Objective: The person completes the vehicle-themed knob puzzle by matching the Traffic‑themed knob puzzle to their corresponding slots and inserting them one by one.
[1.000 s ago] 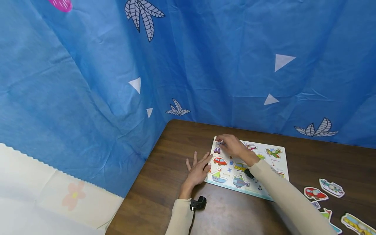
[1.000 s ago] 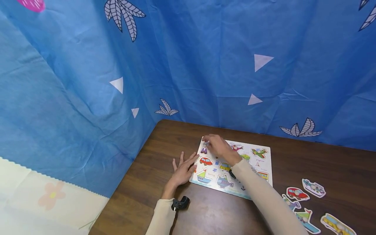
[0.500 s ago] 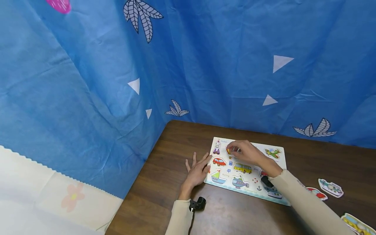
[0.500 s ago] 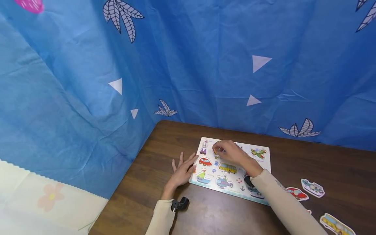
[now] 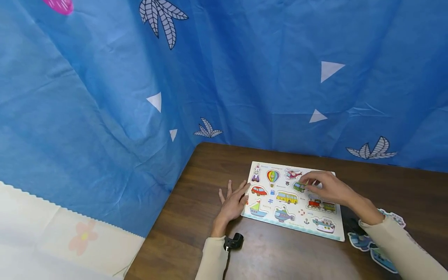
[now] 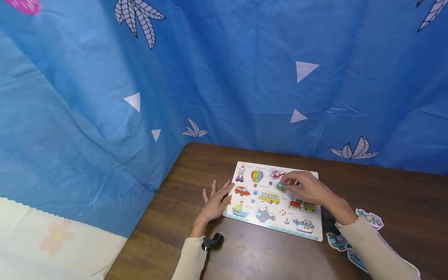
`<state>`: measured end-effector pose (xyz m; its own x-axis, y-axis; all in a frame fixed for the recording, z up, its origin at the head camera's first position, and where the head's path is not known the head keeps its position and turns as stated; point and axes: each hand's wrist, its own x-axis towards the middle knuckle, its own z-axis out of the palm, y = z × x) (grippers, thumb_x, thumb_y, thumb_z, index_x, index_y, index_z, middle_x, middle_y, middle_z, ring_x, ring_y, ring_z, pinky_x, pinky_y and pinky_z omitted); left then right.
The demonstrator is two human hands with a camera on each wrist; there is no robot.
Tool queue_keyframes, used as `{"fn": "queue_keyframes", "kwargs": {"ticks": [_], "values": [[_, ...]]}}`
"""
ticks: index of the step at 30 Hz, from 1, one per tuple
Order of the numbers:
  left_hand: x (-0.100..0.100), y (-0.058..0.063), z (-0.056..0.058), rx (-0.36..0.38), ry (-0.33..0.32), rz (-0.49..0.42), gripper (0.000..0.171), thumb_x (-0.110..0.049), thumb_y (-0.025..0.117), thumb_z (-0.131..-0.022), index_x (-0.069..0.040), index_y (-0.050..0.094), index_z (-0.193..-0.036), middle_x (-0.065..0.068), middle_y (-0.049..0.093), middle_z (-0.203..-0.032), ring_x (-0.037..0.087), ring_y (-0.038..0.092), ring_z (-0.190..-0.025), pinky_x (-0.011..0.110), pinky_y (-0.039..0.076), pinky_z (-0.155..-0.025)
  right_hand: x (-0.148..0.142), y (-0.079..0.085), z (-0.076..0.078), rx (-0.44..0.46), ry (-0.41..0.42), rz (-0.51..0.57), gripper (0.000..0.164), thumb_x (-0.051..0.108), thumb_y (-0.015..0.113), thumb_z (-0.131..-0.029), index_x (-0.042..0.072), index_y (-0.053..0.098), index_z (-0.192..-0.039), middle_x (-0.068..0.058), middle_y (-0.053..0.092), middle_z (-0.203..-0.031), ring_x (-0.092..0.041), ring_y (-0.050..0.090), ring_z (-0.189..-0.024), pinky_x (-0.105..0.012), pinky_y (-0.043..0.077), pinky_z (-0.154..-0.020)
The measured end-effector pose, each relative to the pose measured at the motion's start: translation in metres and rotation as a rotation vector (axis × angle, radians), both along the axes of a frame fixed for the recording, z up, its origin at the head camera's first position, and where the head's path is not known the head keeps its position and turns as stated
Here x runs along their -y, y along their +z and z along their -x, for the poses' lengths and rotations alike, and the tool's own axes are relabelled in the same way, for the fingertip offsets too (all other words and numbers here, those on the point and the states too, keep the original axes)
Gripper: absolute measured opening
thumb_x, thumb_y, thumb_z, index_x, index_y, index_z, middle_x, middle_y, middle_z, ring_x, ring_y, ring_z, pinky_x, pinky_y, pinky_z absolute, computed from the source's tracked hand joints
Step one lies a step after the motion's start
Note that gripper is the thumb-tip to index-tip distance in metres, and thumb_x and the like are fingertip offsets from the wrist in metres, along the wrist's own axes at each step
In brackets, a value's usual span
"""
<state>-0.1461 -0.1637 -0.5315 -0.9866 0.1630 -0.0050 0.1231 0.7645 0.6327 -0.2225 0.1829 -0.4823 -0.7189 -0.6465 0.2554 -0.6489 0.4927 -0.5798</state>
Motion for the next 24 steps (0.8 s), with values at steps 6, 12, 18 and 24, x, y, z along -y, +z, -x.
{"fn": "queue_keyframes", "kwargs": {"ticks": [6, 12, 18, 24], "values": [[0.002, -0.003, 0.001, -0.010, 0.002, 0.005, 0.046, -0.026, 0.048, -0.105, -0.023, 0.047, -0.151, 0.001, 0.039, -0.160, 0.047, 0.001, -0.153, 0.077, -0.008, -0.109, -0.033, 0.000, -0.014, -0.005, -0.008, -0.006, 0.024, 0.002, 0.074, -0.086, 0.009, 0.073, -0.109, -0.001, 0.073, -0.101, 0.002, 0.060, -0.082, -0.023, 0.054, -0.069], [0.002, -0.004, -0.001, -0.005, 0.004, 0.006, 0.046, -0.025, 0.048, -0.105, -0.023, 0.047, -0.151, 0.001, 0.039, -0.160, 0.047, 0.000, -0.153, 0.077, -0.008, -0.109, -0.059, -0.010, -0.029, -0.004, -0.057, -0.014, 0.026, 0.001, 0.077, -0.083, 0.011, 0.073, -0.107, 0.004, 0.072, -0.095, 0.004, 0.056, -0.077, -0.023, 0.049, -0.064], [0.003, -0.004, -0.001, -0.018, 0.006, 0.005, 0.046, -0.023, 0.050, -0.105, -0.023, 0.048, -0.151, 0.002, 0.040, -0.159, 0.048, 0.002, -0.153, 0.077, -0.008, -0.109, -0.084, -0.014, -0.040, -0.039, -0.124, -0.039, 0.027, 0.002, 0.078, -0.083, 0.015, 0.073, -0.107, 0.011, 0.068, -0.092, 0.004, 0.054, -0.077, -0.020, 0.047, -0.065], [0.003, -0.005, -0.001, -0.024, -0.002, 0.011, 0.046, -0.024, 0.050, -0.104, -0.023, 0.048, -0.151, 0.002, 0.040, -0.159, 0.048, 0.002, -0.153, 0.078, -0.007, -0.109, -0.111, -0.015, -0.050, -0.055, -0.170, -0.025, 0.033, -0.001, 0.078, -0.082, 0.017, 0.072, -0.109, 0.008, 0.070, -0.098, 0.004, 0.058, -0.083, -0.018, 0.046, -0.066]]}}
